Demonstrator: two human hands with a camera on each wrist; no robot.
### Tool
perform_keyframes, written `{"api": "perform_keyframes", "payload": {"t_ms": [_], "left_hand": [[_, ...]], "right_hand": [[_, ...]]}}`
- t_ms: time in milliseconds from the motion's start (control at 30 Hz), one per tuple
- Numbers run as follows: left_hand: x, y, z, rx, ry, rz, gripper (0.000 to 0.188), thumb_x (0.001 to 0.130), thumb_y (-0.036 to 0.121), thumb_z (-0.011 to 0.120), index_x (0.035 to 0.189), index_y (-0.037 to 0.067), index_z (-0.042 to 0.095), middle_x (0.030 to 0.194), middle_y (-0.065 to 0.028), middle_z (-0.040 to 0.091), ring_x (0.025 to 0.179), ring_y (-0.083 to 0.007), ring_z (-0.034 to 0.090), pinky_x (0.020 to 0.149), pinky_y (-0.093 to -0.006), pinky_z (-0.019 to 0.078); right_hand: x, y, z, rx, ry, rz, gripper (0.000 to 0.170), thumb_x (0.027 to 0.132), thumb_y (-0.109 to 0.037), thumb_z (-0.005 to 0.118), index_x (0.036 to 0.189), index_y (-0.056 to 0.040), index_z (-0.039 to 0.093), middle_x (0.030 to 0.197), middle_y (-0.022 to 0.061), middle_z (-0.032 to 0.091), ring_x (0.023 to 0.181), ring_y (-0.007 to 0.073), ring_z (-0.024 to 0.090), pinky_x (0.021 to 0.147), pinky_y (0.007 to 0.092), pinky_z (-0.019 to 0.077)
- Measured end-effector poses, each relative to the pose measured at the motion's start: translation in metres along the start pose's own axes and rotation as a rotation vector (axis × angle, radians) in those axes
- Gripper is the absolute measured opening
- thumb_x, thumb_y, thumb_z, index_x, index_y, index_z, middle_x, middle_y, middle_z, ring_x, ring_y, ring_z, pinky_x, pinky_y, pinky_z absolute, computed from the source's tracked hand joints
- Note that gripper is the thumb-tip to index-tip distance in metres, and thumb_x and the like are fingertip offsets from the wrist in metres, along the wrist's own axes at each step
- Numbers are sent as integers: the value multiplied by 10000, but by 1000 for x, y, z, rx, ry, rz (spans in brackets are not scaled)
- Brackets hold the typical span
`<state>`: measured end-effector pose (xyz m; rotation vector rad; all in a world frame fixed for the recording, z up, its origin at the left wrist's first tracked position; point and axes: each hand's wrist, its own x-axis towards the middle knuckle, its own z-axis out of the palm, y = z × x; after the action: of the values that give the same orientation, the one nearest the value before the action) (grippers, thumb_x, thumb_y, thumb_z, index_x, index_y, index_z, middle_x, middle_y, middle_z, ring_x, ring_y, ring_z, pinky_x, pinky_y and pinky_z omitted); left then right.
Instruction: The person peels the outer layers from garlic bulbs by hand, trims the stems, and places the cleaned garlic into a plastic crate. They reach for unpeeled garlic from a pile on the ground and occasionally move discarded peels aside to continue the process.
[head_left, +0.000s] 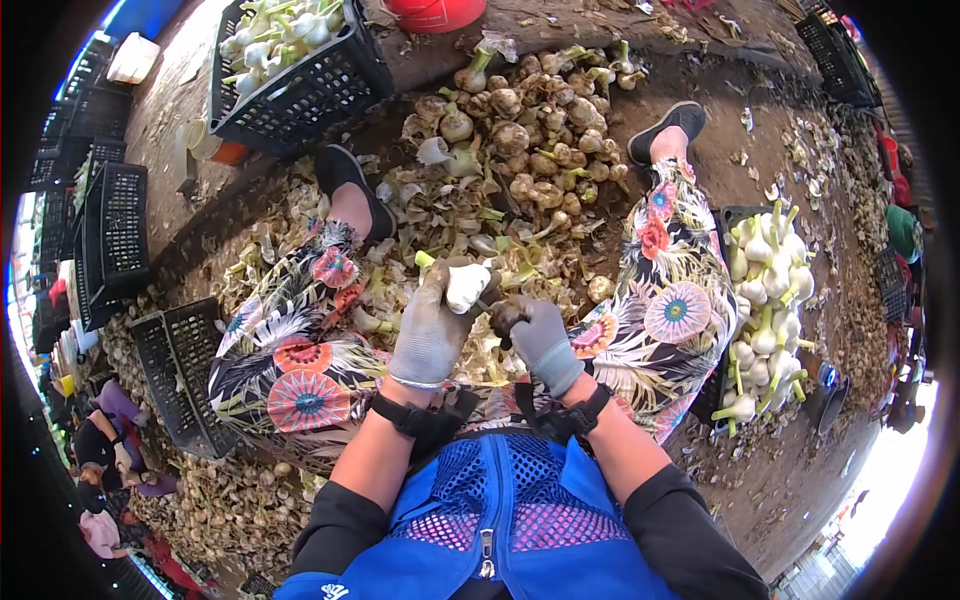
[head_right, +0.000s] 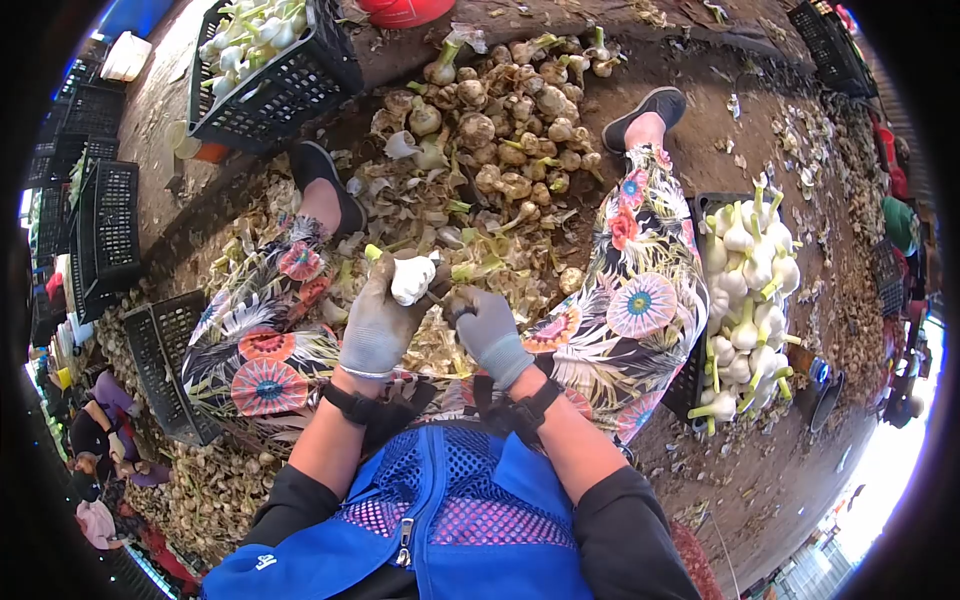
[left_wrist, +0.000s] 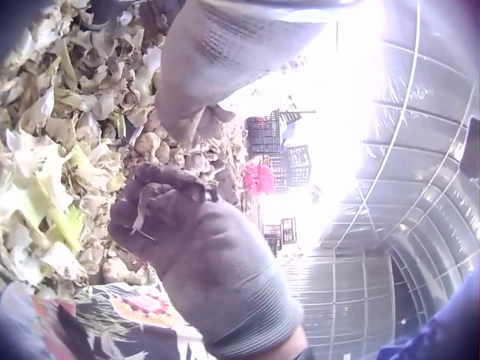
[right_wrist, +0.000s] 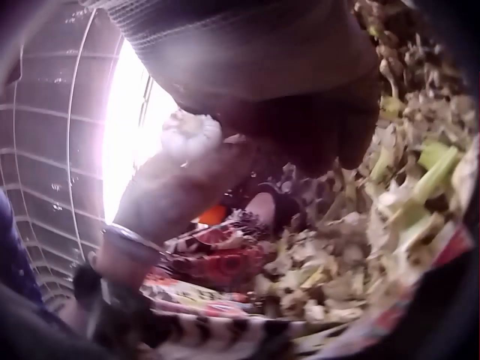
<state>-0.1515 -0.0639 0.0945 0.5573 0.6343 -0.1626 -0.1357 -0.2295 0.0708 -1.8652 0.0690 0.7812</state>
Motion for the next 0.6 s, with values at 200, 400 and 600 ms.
{"api": "perform_keyframes", "payload": {"t_ms": [200,400,600], "left_hand": [[8,-7,-17,79,-27,-17,391,1055,335,422,1209,-8,529,1188,-216,630,1137,-336,609,1022,-493,463],[9,0,-10,-364,76,-228,378,1005,370,534,1132,17,580,995,-129,686,885,-251,676,919,-407,531],[3,3,-9,-208,65,-78,486,1027,454,450,1172,7,577,1076,-171,672,982,-338,655,932,-506,512]], "right_hand": [[-4,-22,-8,-319,400,-500,453,763,17,652,1209,-44,598,1186,158,630,1086,358,615,948,396,496],[-8,-39,9,301,67,-317,317,773,132,596,1061,4,638,952,56,685,827,136,651,782,258,524],[-33,-25,5,-90,-222,-417,275,823,31,593,1069,-54,686,894,124,701,774,230,674,709,307,536]]}}
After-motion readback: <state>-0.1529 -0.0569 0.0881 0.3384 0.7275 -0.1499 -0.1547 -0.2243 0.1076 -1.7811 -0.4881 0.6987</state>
